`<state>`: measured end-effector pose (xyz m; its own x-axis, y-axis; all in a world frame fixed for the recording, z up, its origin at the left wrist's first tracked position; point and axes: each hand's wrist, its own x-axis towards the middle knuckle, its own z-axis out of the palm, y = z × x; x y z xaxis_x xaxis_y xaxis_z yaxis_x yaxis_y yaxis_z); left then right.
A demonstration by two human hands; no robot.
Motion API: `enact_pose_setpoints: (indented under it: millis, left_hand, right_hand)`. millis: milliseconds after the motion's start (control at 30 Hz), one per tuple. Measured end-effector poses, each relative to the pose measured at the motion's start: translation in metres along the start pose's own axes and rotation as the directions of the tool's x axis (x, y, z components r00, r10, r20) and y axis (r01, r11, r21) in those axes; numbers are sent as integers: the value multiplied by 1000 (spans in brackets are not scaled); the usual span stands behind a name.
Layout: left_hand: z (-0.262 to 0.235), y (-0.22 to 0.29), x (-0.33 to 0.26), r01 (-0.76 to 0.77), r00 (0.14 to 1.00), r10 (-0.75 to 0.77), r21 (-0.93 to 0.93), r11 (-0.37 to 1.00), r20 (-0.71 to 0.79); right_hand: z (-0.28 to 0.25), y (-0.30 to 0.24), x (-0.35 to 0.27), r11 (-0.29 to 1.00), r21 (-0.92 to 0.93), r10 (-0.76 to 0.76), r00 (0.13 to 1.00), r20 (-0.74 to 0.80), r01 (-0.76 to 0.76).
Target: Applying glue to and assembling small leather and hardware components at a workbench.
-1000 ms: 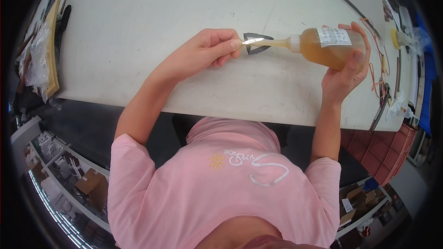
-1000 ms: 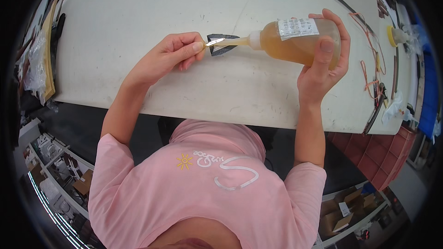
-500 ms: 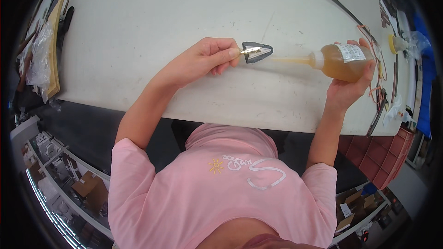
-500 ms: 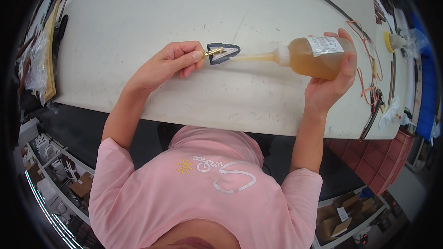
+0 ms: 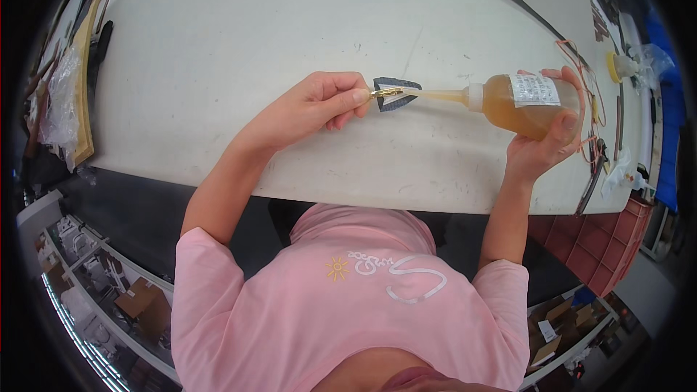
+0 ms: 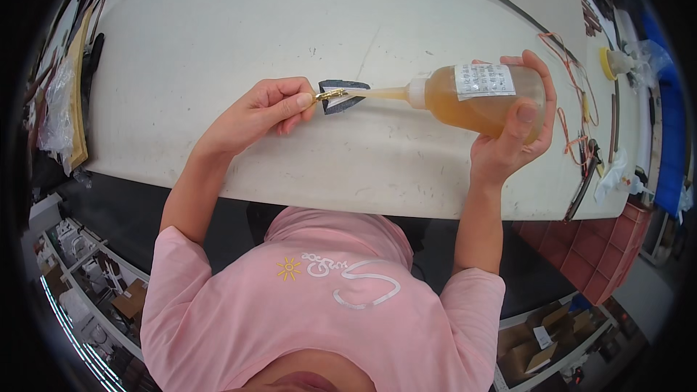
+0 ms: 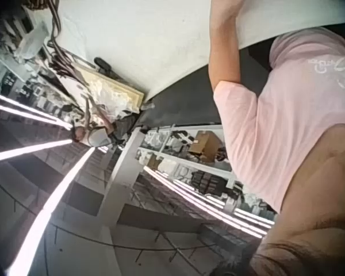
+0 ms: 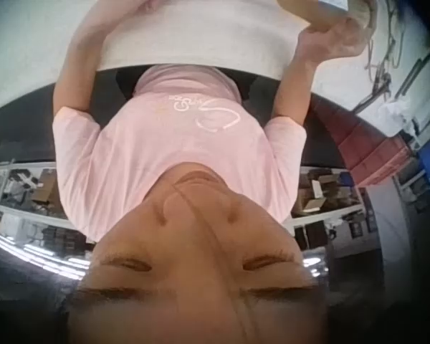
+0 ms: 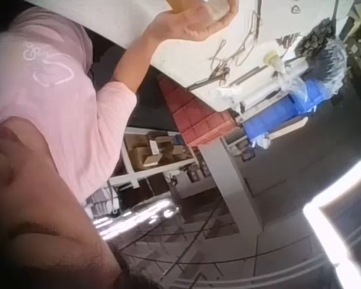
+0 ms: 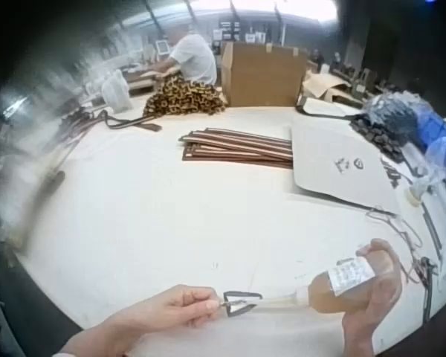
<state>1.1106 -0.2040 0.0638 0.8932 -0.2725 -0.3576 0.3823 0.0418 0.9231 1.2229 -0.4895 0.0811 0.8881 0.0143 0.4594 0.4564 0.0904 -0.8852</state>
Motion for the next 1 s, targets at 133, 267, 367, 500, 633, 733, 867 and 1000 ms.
enact_pose_setpoints:
  millis: [133, 267, 367, 500, 633, 733, 867, 1000]
  left_hand:
    - [3, 1, 1, -18, 1000, 18, 16, 1000, -19]
    - [2, 1, 1, -8, 1000, 8, 21, 1000, -17]
    - [2, -1, 1, -16, 1000, 17, 28, 999, -17]
    - [2, -2, 1, -27, 999, 28, 34, 999, -17]
    - [3, -1, 1, -21, 1000, 21, 37, 999, -22]
    - [4, 0, 0, -19, 1000, 20, 37, 999, -25]
    - [3, -3, 0, -28, 999, 29, 24, 999, -22]
    - [3, -1, 0, -21, 1000, 21, 30, 999, -23]
  right_hand:
    - [3, 3, 0, 1000, 23, -3, 999, 32, 2]
    - [3, 4, -1, 1000, 11, -8, 999, 45, 7]
    - [5, 3, 0, 1000, 14, -13, 998, 58, 13]
    - [6, 4, -1, 1000, 22, -8, 998, 64, 6]
    - [5, 6, -1, 1000, 11, -29, 997, 69, 28]
    - [2, 7, -2, 999, 1, -32, 997, 72, 32]
    - [5, 5, -3, 1000, 20, -15, 998, 68, 14]
    - [4, 7, -2, 1000, 13, -13, 998, 59, 12]
